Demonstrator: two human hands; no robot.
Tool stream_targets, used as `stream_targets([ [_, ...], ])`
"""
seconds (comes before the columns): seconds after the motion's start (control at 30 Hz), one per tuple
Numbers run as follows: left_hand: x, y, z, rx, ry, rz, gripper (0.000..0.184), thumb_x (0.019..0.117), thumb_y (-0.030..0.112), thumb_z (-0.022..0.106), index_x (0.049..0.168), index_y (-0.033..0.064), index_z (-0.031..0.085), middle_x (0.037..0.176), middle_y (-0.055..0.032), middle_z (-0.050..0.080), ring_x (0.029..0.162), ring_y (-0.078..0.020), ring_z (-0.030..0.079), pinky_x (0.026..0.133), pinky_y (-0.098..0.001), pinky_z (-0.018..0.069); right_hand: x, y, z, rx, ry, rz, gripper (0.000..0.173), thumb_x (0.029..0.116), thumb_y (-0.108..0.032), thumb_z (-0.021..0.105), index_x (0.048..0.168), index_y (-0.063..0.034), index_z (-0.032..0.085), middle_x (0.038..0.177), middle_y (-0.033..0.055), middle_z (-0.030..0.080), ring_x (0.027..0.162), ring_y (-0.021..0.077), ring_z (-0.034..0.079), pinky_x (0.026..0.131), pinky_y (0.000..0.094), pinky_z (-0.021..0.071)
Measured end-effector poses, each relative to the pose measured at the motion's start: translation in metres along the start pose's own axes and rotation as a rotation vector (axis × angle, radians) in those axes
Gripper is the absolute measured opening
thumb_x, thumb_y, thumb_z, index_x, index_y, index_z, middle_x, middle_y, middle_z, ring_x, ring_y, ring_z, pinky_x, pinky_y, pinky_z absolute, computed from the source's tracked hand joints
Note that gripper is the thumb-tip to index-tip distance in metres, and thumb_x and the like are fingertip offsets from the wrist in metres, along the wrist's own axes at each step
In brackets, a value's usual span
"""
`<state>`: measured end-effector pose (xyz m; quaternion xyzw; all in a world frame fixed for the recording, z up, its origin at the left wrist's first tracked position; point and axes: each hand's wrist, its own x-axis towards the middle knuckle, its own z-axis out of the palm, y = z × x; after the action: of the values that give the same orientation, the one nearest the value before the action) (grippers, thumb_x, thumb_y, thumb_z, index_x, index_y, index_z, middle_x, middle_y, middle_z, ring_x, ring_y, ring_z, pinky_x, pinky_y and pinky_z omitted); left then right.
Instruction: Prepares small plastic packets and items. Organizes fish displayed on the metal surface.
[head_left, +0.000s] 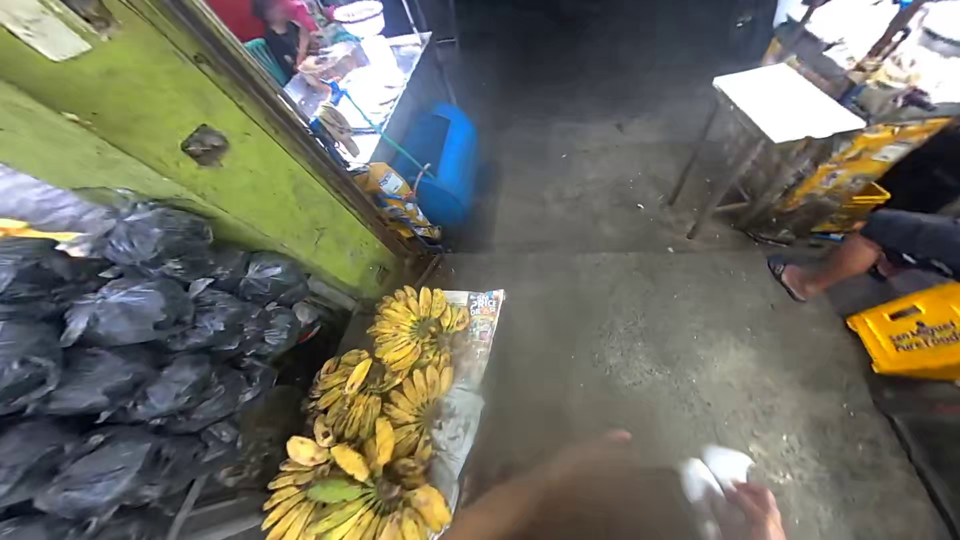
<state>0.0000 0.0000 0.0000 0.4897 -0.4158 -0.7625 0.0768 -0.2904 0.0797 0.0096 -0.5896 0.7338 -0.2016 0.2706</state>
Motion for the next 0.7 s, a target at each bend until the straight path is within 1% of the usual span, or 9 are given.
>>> stream_targets([
  [0.07, 0.021, 0.051, -0.024, -0.194, 0.109, 0.020, 0.067, 0.1010, 0.038, 0.060, 0.158, 0.0162, 0.032, 0.143, -0.0204, 0.055, 0.120, -0.0372, 0.061, 0.093, -0.0597, 0.0518, 0.100, -0.050, -0.006, 0.060, -0.036, -0.149, 0.026, 0.0862, -0.021, 0.078, 0.096, 0.0032, 0.077, 0.124, 0.0292, 0.062, 0.119, 0.0422, 0.060, 0.103, 0.0551, 0.0500],
  [0.1, 0.030, 0.076, -0.036, -0.312, 0.166, 0.053, 0.067, 0.1016, 0.037, 0.059, 0.159, 0.0171, 0.030, 0.146, -0.0213, 0.052, 0.122, -0.0395, 0.059, 0.093, -0.0612, 0.0518, 0.143, -0.076, -0.006, 0.092, -0.055, -0.220, 0.024, 0.0848, -0.021, 0.079, 0.094, 0.0014, 0.078, 0.123, 0.0269, 0.063, 0.117, 0.0405, 0.060, 0.102, 0.0552, 0.0507],
  [0.17, 0.049, 0.120, -0.062, -0.538, 0.216, 0.133, 0.063, 0.1042, 0.042, 0.052, 0.159, 0.0227, 0.029, 0.149, -0.0167, 0.050, 0.124, -0.0380, 0.058, 0.093, -0.0612, 0.0525, 0.215, -0.128, -0.004, 0.159, -0.110, -0.341, 0.022, 0.0837, -0.023, 0.079, 0.092, -0.0033, 0.078, 0.122, 0.0204, 0.065, 0.114, 0.0332, 0.062, 0.097, 0.0506, 0.0543],
  [0.23, 0.069, 0.161, -0.094, -0.706, 0.216, 0.238, 0.060, 0.1062, 0.046, 0.046, 0.160, 0.0257, 0.027, 0.146, -0.0162, 0.052, 0.125, -0.0369, 0.058, 0.094, -0.0623, 0.0516, 0.276, -0.174, 0.003, 0.204, -0.179, -0.452, 0.021, 0.0842, -0.025, 0.077, 0.093, -0.0065, 0.079, 0.122, 0.0161, 0.065, 0.113, 0.0272, 0.063, 0.094, 0.0442, 0.0567],
  [0.33, 0.101, 0.219, -0.151, -0.773, 0.320, 0.320, 0.059, 0.1067, 0.038, 0.046, 0.158, 0.0204, 0.023, 0.130, -0.0186, 0.061, 0.111, -0.0338, 0.065, 0.086, -0.0555, 0.0575, 0.357, -0.224, 0.020, 0.221, -0.243, -0.590, 0.020, 0.0860, -0.026, 0.076, 0.093, -0.0075, 0.079, 0.124, 0.0143, 0.065, 0.117, 0.0264, 0.061, 0.098, 0.0423, 0.0545],
  [0.43, 0.127, 0.270, -0.217, -0.777, 0.389, 0.325, 0.058, 0.1052, 0.026, 0.054, 0.156, 0.0158, 0.027, 0.120, -0.0179, 0.065, 0.099, -0.0295, 0.069, 0.081, -0.0487, 0.0604, 0.434, -0.263, 0.034, 0.183, -0.256, -0.629, 0.020, 0.0875, -0.029, 0.074, 0.093, -0.0111, 0.079, 0.125, 0.0119, 0.064, 0.116, 0.0232, 0.060, 0.096, 0.0391, 0.0551],
  [0.5, 0.144, 0.303, -0.255, -0.786, 0.396, 0.348, 0.058, 0.1035, 0.022, 0.057, 0.155, 0.0141, 0.030, 0.115, -0.0172, 0.067, 0.092, -0.0276, 0.071, 0.077, -0.0460, 0.0615, 0.481, -0.289, 0.036, 0.170, -0.247, -0.652, 0.020, 0.0872, -0.029, 0.074, 0.091, -0.0101, 0.079, 0.122, 0.0130, 0.065, 0.114, 0.0243, 0.061, 0.095, 0.0390, 0.0549],
  [0.57, 0.161, 0.334, -0.292, -0.810, 0.386, 0.351, 0.056, 0.1045, 0.022, 0.056, 0.154, 0.0146, 0.031, 0.114, -0.0170, 0.067, 0.090, -0.0279, 0.072, 0.076, -0.0462, 0.0620, 0.530, -0.314, 0.037, 0.159, -0.259, -0.687, 0.019, 0.0868, -0.027, 0.074, 0.090, -0.0097, 0.079, 0.120, 0.0134, 0.065, 0.114, 0.0255, 0.060, 0.096, 0.0399, 0.0540],
  [0.7, 0.204, 0.382, -0.368, -0.905, 0.395, 0.362, 0.054, 0.1050, 0.020, 0.054, 0.154, 0.0151, 0.032, 0.116, -0.0171, 0.067, 0.095, -0.0287, 0.071, 0.081, -0.0483, 0.0610, 0.632, -0.351, 0.059, 0.141, -0.291, -0.799, 0.020, 0.0872, -0.029, 0.073, 0.091, -0.0095, 0.078, 0.119, 0.0144, 0.065, 0.117, 0.0268, 0.058, 0.100, 0.0406, 0.0515],
])
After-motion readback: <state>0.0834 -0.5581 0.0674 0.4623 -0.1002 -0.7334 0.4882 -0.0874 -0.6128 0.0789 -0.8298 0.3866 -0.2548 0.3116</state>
